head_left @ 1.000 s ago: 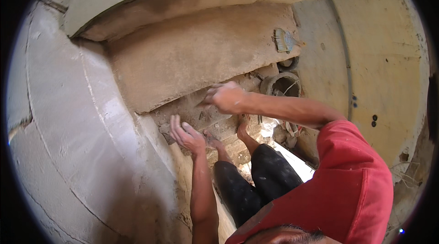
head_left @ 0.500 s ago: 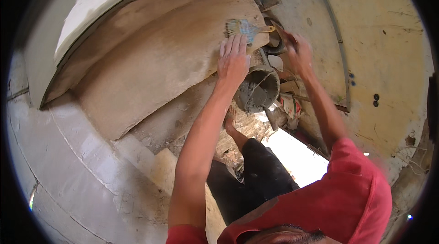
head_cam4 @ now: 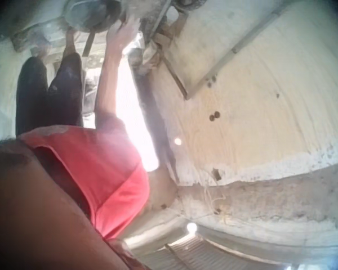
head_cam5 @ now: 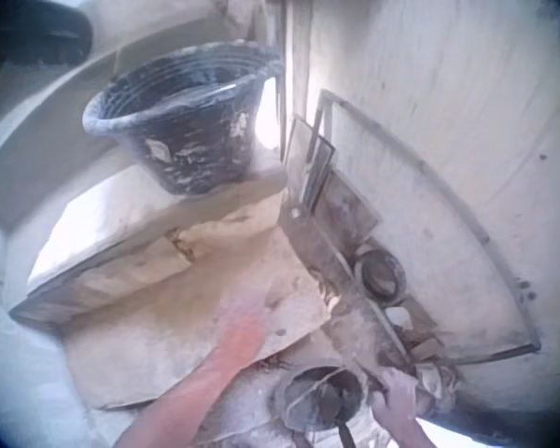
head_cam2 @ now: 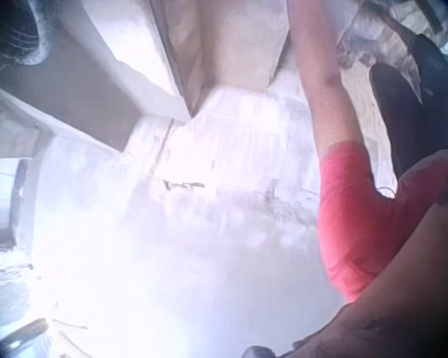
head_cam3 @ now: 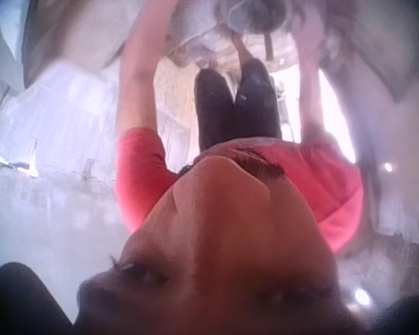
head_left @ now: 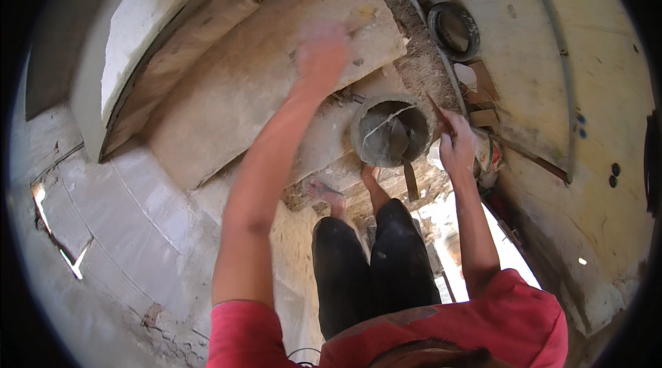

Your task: The person applies wet plaster to a curved concrete stair using a trowel and bucket, then smooths and levels the surface with a brush and hand. The person repeatedly scoops plaster, spreads it across the stair tread, and refines the finish.

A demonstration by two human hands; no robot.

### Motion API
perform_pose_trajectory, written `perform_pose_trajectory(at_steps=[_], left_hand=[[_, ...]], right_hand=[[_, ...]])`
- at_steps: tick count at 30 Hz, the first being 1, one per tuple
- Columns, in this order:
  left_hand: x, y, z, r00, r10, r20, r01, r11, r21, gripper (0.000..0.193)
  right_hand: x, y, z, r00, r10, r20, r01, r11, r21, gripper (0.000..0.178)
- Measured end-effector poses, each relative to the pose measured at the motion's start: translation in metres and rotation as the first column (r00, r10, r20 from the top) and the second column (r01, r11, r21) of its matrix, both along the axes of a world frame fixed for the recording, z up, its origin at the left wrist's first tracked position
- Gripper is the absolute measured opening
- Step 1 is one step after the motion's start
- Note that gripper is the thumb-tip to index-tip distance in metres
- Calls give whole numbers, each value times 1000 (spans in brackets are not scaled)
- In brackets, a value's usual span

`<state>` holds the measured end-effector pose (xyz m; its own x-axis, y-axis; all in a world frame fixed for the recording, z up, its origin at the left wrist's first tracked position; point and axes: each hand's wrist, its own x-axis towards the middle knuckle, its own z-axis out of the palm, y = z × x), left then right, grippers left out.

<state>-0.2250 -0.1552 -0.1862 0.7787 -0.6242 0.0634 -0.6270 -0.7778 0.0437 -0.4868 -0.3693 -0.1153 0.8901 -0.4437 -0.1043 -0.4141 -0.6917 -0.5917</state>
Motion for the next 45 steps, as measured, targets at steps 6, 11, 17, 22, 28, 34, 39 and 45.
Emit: perform_pose_trajectory(at_steps=[6,11,17,22,28,34,39,45], left_hand=[[-9,203,35,954,284,95,-299,906,300,26],[-9,318,27,875,453,172,-480,759,440,32],[-23,268,-29,940,331,-84,-342,907,-247,53],[-11,235,-49,920,371,-126,-392,875,-285,61],[-10,239,-53,924,351,-152,-380,884,-272,65],[-7,239,-50,921,343,-184,-380,894,-238,66],[-7,241,-53,924,342,-170,-376,893,-248,67],[-7,243,-56,928,324,-182,-364,891,-272,66]], right_hand=[[82,-3,-13,962,215,170,-213,977,-30,37],[194,15,-49,915,401,52,-363,871,-330,26],[265,66,-82,880,456,-136,-455,723,-520,24],[148,171,-67,631,745,-217,-776,607,-174,19],[281,116,-53,920,387,-66,-337,692,-638,18],[290,167,-46,739,638,-217,-662,627,-411,17],[309,170,-24,870,420,-259,-492,692,-528,19],[313,186,-64,625,767,-147,-759,552,-346,25]])
